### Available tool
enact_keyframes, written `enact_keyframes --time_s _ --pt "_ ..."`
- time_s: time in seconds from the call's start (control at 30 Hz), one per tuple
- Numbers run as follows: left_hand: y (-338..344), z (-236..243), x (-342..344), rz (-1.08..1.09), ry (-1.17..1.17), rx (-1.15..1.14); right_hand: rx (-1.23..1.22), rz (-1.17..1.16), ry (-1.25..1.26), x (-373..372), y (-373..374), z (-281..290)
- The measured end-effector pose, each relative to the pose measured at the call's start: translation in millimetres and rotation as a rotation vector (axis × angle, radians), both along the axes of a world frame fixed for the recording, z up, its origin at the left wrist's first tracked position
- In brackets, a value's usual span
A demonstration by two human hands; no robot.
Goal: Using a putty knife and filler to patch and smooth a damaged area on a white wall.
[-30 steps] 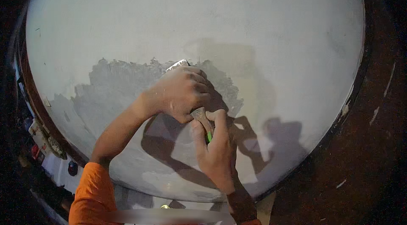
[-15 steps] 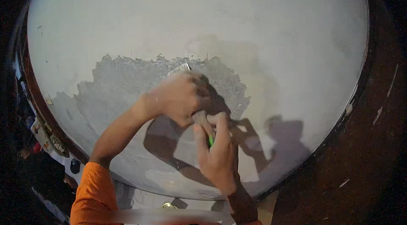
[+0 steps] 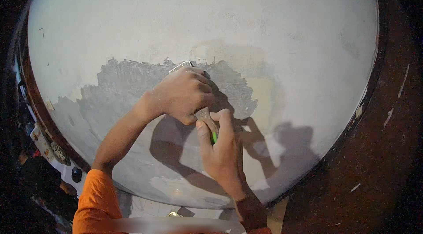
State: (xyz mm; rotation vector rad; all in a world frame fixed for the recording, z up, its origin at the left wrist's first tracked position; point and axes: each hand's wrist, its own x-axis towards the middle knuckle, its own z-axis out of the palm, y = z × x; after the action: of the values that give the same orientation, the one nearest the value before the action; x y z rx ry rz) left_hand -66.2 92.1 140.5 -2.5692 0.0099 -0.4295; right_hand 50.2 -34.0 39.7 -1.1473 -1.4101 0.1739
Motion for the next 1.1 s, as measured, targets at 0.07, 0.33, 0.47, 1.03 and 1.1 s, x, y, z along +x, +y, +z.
enact_keyframes --time_s 0.07,0.33,0.47,1.03,1.1 --pt "-2.7 -16.3 -6.4 -0.037 -0.058 -0.014 -0.001 0.016 -0.035 -2.0 -8.0 -6.7" --pt "10.7 6.5 -9.6 0.019 -0.012 0.032 0.045 0.011 0.037 -10.6 13.2 6.6" --pt "6.9 -38.2 -9.8 -0.057 -0.075 -0.103 0.018 0.058 0.038 -2.2 1.0 -29.3" --pt "9.5 -56.4 11.1 0.246 -0.554 -0.031 -0.307 -0.346 -0.49 135.0 -169.6 -547.2" --pt "-3.0 -120.6 80.2 -0.067 -0.144 -0.117 -0.245 -0.502 -0.769 182.4 -197.2 -582.5"
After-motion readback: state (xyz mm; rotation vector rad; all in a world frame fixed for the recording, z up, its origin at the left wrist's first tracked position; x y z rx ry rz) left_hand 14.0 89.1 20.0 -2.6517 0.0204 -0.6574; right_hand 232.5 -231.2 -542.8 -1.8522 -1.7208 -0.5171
